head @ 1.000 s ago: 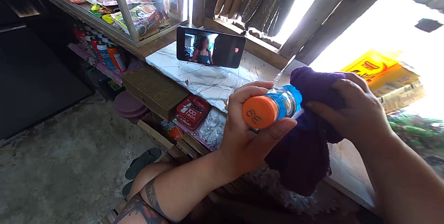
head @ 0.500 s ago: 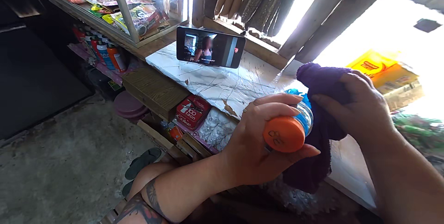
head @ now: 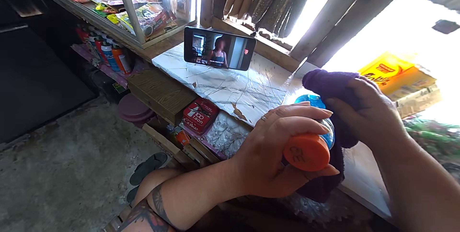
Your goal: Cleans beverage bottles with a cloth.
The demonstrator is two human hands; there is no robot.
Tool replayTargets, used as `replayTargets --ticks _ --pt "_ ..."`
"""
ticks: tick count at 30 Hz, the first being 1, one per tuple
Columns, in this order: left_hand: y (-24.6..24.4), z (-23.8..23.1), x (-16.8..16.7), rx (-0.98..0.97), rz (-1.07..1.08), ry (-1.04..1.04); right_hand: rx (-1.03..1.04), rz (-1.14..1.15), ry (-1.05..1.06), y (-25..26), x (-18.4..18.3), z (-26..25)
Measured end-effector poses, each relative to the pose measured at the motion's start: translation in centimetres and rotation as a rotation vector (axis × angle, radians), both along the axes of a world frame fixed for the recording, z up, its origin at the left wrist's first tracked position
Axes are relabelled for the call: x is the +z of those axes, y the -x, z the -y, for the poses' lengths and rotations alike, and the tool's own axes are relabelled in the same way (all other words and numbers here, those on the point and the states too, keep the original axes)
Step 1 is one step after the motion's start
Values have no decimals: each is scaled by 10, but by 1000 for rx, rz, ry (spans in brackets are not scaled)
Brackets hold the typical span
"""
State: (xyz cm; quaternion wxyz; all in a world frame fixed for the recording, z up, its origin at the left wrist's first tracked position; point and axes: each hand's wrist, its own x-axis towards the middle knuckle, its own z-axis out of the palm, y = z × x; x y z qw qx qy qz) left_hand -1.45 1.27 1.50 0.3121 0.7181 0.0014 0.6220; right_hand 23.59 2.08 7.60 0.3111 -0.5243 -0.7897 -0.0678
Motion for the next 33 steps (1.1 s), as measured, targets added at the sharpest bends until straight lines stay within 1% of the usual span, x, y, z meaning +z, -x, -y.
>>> replayTargets --ticks 6,12,14,17,19,23,26,29,33 --pt "-1 1 -1 -11 3 2 163 -1 -51 11 0 9" --pt "-3 2 -3 -6 12 -10 430 -37 -123 24 3 18" --pt "-4 3 -3 -3 9 -19 452 -47 -121 24 3 16" --pt "-3 3 -2 -17 3 -5 352 -20 -86 19 1 13" --pt "-3 4 -4 6 2 2 265 -14 -30 15 0 10" --pt "-7 1 -6 65 86 74 103 -106 147 10 -1 7" --pt "-7 -5 -5 50 162 147 26 -140 183 11 0 7" --pt "-3 -10 -2 82 164 107 -43 -179 224 11 1 7" --pt "0 -10 2 7 114 69 -178 -290 339 9 3 6"
